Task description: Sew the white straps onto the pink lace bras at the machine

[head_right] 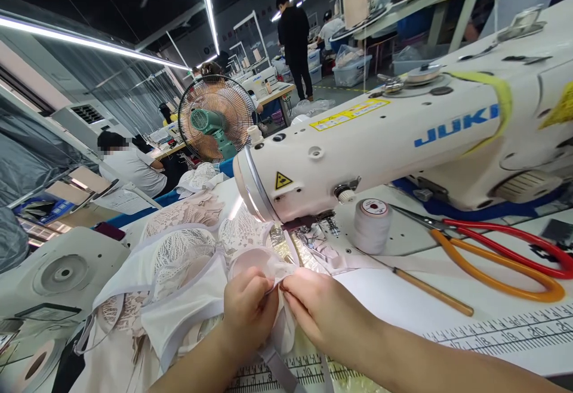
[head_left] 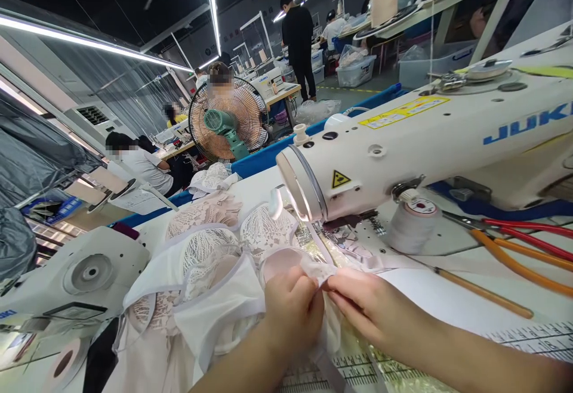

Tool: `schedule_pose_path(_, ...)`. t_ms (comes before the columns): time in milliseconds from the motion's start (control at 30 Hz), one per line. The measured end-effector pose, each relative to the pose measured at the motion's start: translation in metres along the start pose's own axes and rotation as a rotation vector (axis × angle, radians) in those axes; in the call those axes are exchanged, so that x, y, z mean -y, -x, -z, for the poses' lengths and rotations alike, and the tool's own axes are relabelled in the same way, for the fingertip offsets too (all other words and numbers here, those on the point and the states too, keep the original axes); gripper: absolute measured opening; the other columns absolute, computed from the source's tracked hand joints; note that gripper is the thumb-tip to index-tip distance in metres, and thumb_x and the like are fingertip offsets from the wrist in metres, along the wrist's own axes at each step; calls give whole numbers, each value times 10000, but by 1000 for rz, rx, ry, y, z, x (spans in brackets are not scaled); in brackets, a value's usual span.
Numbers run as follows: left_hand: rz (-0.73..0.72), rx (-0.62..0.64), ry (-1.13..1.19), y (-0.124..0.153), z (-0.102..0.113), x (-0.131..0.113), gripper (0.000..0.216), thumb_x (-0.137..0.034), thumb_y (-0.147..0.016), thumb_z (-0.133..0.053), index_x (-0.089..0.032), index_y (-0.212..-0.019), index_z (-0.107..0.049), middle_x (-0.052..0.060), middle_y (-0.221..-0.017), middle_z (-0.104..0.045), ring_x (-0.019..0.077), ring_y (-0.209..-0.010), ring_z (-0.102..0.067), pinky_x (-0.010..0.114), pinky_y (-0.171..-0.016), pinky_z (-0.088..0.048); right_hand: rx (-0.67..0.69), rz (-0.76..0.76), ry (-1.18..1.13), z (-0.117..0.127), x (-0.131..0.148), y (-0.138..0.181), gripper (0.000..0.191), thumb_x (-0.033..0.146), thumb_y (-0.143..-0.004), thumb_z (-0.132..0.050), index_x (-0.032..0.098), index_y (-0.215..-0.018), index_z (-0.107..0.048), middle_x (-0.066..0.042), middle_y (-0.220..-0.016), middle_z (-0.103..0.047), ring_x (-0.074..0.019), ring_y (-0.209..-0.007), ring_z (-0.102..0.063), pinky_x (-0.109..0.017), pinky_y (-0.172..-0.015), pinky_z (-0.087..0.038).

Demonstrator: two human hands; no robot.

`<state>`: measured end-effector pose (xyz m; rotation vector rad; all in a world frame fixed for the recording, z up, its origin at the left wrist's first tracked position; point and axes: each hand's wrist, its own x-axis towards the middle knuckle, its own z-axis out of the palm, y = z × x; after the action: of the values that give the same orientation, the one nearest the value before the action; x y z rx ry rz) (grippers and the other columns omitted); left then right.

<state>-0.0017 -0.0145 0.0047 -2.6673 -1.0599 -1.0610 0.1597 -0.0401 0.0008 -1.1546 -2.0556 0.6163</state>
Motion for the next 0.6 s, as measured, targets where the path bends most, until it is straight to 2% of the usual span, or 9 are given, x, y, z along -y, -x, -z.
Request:
schedule_pose_path(133, -174, -37, -176, -2, 5, -2, 184, -104, -772, -431, -181, -633, -523, 4, -500, -468, 114, -479, -367, 266, -467, -223, -13, 20, -44, -3, 1, 0, 233, 140, -842, -354, 191, -635, -450, -13, -616, -520, -137, -545, -492, -246, -491, -399)
schedule_pose_path(267, -294, -81, -194, -2, 7, 1, 155, -109, -783, -421, -156, -757, -566, 13, -511, -486, 131, -496, -389, 275, -465, -227, -48, 55, -91, -4, 2, 0, 230, 128, -829, -363, 194, -618, -424, -8, -600, -518, -129, -529, -485, -231, -467, -385)
schedule_pose_path(600, -317, -112, -177, -4, 11, -1, 147, -87, -794, -428, -136, -744, -557, 13, -507, -482, 130, -504, -376, 277, -471, -224, -48, 69, -132, -4, 0, 0, 240, 145, -850, -349, 192, -625, -417, 2, -604, -490, -118, -547, -471, -223, -486, -387)
